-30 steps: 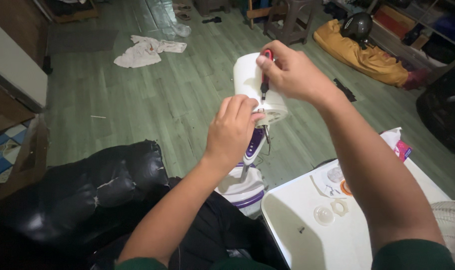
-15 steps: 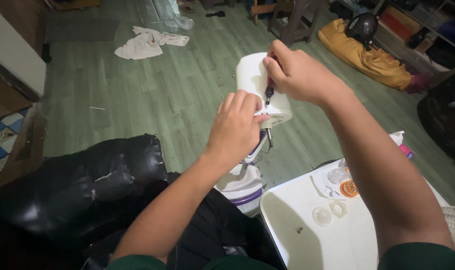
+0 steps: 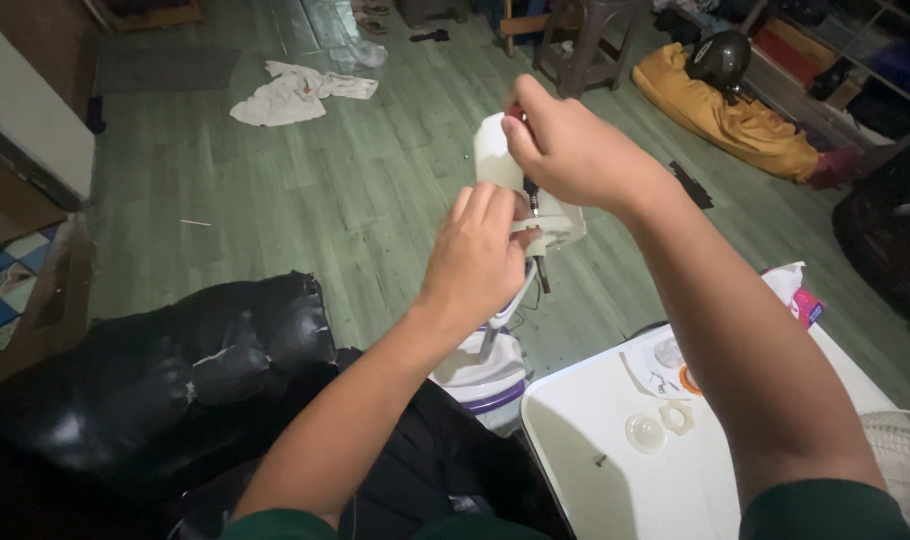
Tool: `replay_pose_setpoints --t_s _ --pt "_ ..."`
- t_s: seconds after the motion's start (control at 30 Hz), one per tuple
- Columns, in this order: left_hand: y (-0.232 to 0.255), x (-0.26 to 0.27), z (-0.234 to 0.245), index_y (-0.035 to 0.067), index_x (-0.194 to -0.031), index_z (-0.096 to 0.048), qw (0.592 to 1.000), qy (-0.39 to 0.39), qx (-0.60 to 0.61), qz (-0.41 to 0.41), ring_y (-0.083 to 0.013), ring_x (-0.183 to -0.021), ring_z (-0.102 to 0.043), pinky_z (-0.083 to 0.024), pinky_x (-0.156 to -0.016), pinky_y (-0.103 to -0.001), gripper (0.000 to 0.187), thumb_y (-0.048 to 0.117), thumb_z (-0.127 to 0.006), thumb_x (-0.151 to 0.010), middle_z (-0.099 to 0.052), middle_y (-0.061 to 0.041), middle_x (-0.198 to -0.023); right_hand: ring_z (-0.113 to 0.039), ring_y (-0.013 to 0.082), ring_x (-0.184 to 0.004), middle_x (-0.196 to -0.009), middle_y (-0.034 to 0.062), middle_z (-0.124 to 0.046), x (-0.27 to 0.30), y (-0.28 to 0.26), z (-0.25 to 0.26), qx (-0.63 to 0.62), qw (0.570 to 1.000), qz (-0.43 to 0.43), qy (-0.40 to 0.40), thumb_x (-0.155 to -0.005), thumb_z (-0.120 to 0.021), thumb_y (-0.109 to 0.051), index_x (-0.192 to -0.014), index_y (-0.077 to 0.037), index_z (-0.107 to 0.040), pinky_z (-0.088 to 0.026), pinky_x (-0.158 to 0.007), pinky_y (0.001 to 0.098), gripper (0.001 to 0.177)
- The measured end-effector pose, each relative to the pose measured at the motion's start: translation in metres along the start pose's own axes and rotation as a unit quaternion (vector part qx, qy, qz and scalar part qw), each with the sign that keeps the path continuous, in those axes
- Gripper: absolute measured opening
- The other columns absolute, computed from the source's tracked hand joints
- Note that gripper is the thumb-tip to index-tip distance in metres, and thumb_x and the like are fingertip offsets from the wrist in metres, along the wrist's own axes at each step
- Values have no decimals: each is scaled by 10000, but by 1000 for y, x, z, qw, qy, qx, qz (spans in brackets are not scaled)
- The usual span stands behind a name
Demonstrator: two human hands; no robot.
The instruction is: The person uses a screwdriver to remove screws from the rear housing of a white electric fan. They detach the housing and place it on the table, then continue to unscrew additional fasteners from the fan's motor assembly.
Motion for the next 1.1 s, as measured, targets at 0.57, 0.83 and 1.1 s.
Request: replay_pose_setpoints --t_s 0.57,0.83,1.1 --pt "6 5 0 72 -1019 -645 996 64 -45 -32 -280 -997 -612 -505 -879 -415 146 129 -739 -924 -622 -59 -1017 -677 317 -760 -836 203 -679 10 52 -12 -46 991 -93 83 -1073 -496 -262 -1135 13 -528 -516 -705 432 284" --pt "8 3 2 53 -1016 -629 998 39 -37 -19 -310 -986 -603 -497 -869 -433 189 124 -746 -886 -619 -85 -1017 -620 260 -729 -804 147 -630 14 53 -14 -106 989 -78 74 -1089 -492 -251 -1107 -15 -491 -515 -674 403 237" --pt "6 2 0 61 -1003 -622 999 27 -39 -12 -314 -1006 -603 -484 -869 -449 185 67 -737 -859 -617 -80 -1020 -643 247 -716 -785 132 -639 20 34 -5 -100 993 -1 68 -1100 -478 -195 -1143 -13 -455 -497 -677 381 189"
Point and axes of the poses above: each hand's wrist, its own x-axis away from the middle knuckle, its own z-axis out of the back of the hand, y = z × x, the point moved 3 cm from there along -x, towards the middle knuckle
